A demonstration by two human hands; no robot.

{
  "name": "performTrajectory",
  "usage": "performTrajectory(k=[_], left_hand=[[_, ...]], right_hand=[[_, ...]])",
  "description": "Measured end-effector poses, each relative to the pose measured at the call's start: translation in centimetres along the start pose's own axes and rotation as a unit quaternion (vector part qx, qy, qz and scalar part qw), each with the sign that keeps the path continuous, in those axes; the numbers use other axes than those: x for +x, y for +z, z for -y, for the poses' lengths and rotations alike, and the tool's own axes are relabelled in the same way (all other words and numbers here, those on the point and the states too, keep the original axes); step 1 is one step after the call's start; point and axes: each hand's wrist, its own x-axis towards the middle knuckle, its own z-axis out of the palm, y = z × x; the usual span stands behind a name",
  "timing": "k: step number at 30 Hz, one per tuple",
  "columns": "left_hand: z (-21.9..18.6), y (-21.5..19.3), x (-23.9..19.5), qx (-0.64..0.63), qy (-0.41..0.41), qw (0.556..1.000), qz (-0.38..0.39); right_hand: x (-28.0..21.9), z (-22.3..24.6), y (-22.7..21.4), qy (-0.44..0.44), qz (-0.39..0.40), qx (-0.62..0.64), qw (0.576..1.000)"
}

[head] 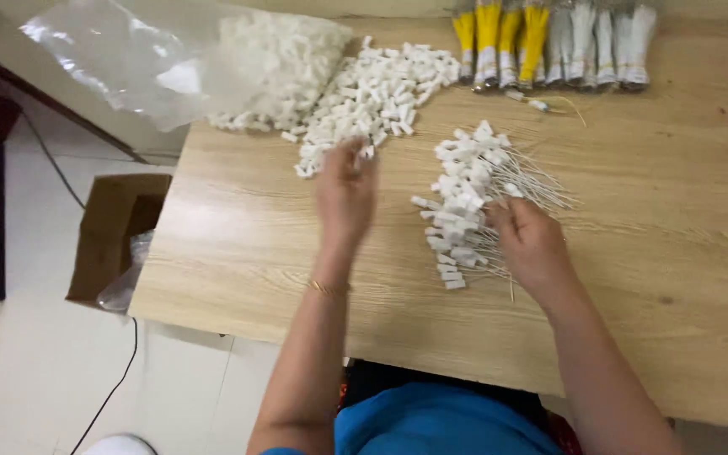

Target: The person assembles small white cylindrical pieces onto thin sticks by hand. They pick up a white piece and a stick, fit them together, and place the assembled item on the table. Later, they handle a bundle of yellow sticks, separating a few from the bundle.

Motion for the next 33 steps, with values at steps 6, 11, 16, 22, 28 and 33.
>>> performTrajectory(k=[6,11,16,22,28,33], left_hand=[[9.6,-3.8,4.4,0.312,-0.081,0.943,0.086],[16.7,-2.7,5.2,0.369,-0.027,0.919,0.134],[16.3,-3.9,4.0,0.266,-0.019,0.956,0.122],[2.7,-4.9,-1.4,0.057,-0.009,0.998,0.036],[-5.3,-0.1,-7.4,-0.287,-0.151,0.920,0.222],[-6.1,3.6,-9.0,-0.405,-0.197,0.862,0.233]], right_hand=[[0.7,0.2,-0.8,-0.058,-0.022,0.037,0.997],[0.3,0.4,-1.0,-0.046,-0.036,0.064,0.996],[0.1,-1.7,-0.9,0.011,-0.025,0.130,0.991],[-0.7,-0.5,-0.9,-0.009,-0.005,0.197,0.980],[-1.3,-0.1,-1.2,-0.015,0.019,0.218,0.976],[-2.1,0.0,-2.0,0.001,0.016,0.137,0.990]])
